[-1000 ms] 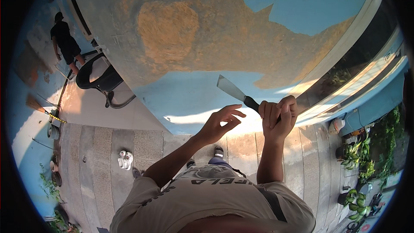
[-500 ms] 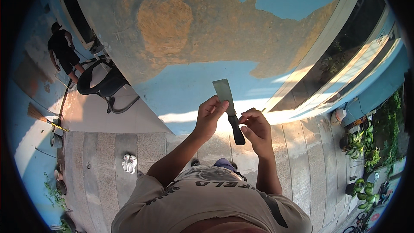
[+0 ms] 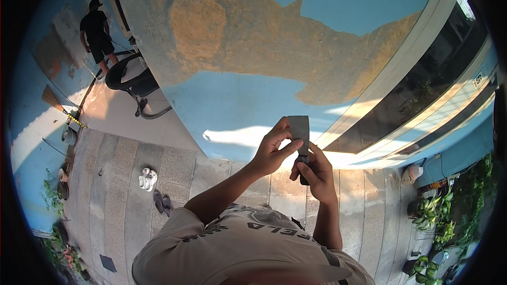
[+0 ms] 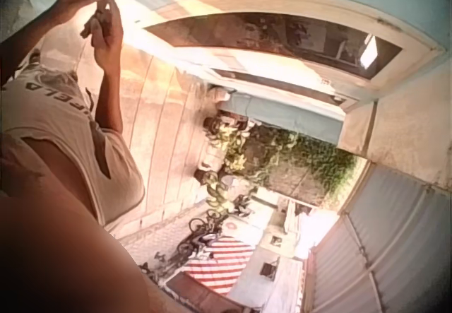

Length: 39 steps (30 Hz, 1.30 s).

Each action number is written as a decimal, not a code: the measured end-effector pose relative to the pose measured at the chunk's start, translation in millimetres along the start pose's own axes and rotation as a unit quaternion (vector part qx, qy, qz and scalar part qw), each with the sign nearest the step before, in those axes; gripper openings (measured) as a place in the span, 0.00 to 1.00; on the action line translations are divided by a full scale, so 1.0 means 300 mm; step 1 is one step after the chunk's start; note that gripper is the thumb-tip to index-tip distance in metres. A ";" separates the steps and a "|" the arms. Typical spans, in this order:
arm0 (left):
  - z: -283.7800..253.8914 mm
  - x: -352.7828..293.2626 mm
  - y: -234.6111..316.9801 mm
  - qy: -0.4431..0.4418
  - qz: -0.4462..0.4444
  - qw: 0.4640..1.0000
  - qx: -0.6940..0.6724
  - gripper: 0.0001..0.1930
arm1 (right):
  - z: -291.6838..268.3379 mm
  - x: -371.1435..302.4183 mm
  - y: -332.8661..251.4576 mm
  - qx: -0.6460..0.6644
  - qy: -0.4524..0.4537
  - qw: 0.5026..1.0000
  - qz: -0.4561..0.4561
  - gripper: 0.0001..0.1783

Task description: The person scrapes peeling paint from an exterior wall using a putty knife.

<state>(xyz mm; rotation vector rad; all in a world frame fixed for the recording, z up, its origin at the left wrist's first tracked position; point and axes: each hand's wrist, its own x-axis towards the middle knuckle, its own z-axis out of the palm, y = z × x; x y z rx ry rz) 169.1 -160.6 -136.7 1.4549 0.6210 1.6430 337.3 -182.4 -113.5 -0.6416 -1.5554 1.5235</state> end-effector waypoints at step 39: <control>-0.460 0.368 0.040 -0.131 -0.089 0.974 -0.161 0.11 | 0.284 0.904 -0.184 -0.261 0.326 0.840 -0.346 0.10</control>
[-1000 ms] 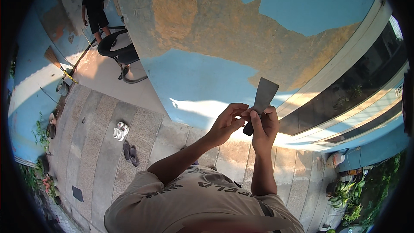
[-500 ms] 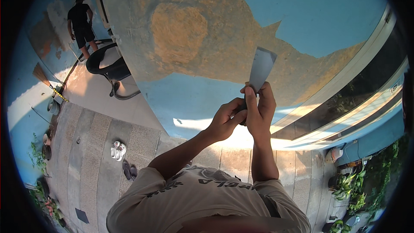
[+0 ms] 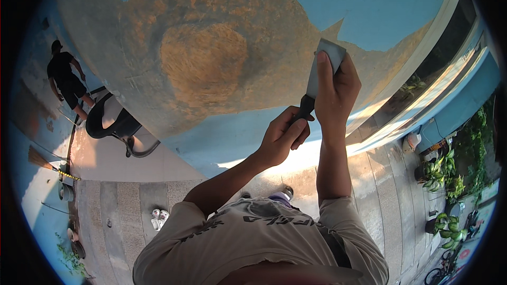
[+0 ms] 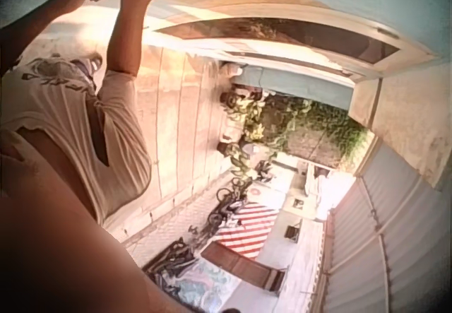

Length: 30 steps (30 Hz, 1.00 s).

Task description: The person scrapes peeling paint from an exterior wall using a putty knife.

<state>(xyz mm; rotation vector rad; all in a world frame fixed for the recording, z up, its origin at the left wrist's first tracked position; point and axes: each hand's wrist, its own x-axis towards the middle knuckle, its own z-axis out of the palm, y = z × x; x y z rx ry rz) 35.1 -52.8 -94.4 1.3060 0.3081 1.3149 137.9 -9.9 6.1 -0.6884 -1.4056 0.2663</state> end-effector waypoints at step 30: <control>-0.124 0.174 0.003 -0.031 -0.018 0.984 -0.174 0.11 | 0.158 0.148 0.046 -0.167 0.058 0.981 -0.077 0.14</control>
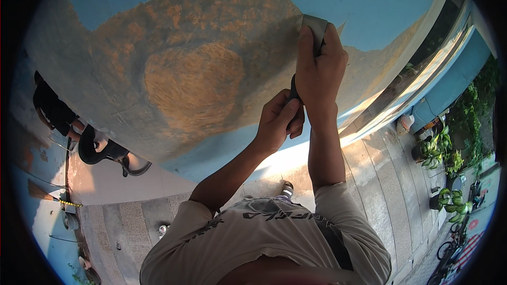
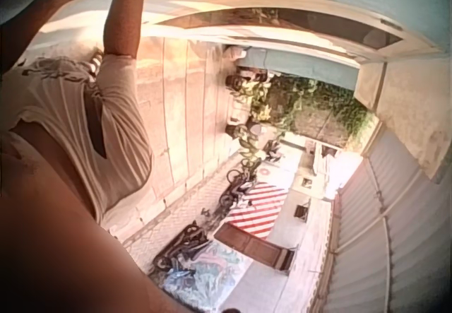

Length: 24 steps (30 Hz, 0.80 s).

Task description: The person scrapes peeling paint from an exterior wall using a putty knife.

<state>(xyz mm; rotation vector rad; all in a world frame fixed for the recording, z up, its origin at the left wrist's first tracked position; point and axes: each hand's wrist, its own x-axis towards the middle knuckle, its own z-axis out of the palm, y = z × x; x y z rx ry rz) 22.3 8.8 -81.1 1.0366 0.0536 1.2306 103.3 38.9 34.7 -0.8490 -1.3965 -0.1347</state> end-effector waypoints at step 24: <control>0.031 0.098 -0.117 -0.016 -0.006 0.995 -0.097 0.13 | -0.032 0.028 0.002 -0.097 -0.034 0.991 -0.080 0.12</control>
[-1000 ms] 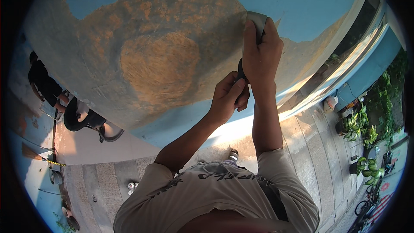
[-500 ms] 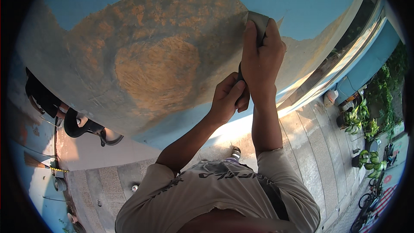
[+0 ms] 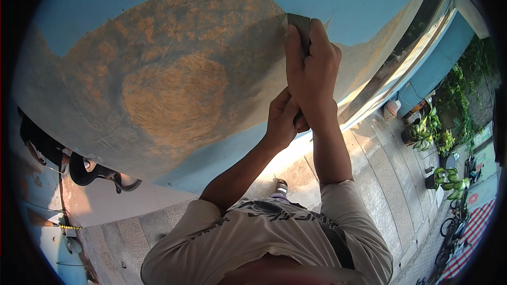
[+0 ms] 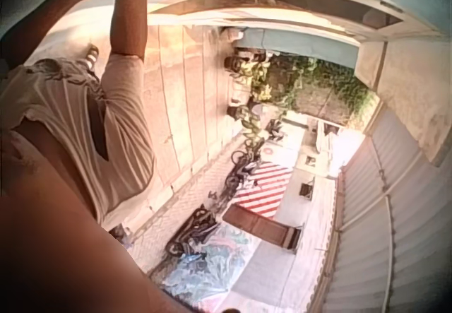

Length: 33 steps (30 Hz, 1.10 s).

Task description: The person scrapes peeling paint from an exterior wall using a putty knife.

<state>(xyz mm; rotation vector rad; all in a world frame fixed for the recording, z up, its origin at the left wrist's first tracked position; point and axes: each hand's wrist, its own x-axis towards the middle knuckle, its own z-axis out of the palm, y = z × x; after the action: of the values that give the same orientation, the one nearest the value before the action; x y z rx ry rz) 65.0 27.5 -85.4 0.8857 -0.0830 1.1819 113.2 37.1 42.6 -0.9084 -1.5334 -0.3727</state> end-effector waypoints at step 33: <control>0.036 0.268 -0.284 -0.089 0.066 0.980 -0.163 0.19 | -0.077 0.150 0.111 -0.080 -0.075 0.966 -0.232 0.11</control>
<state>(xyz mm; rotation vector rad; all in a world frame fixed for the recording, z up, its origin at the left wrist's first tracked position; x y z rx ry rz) 173.2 74.1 -85.9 0.7010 -0.4741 1.1685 156.2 56.9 80.6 -0.7032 -1.8768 -0.7884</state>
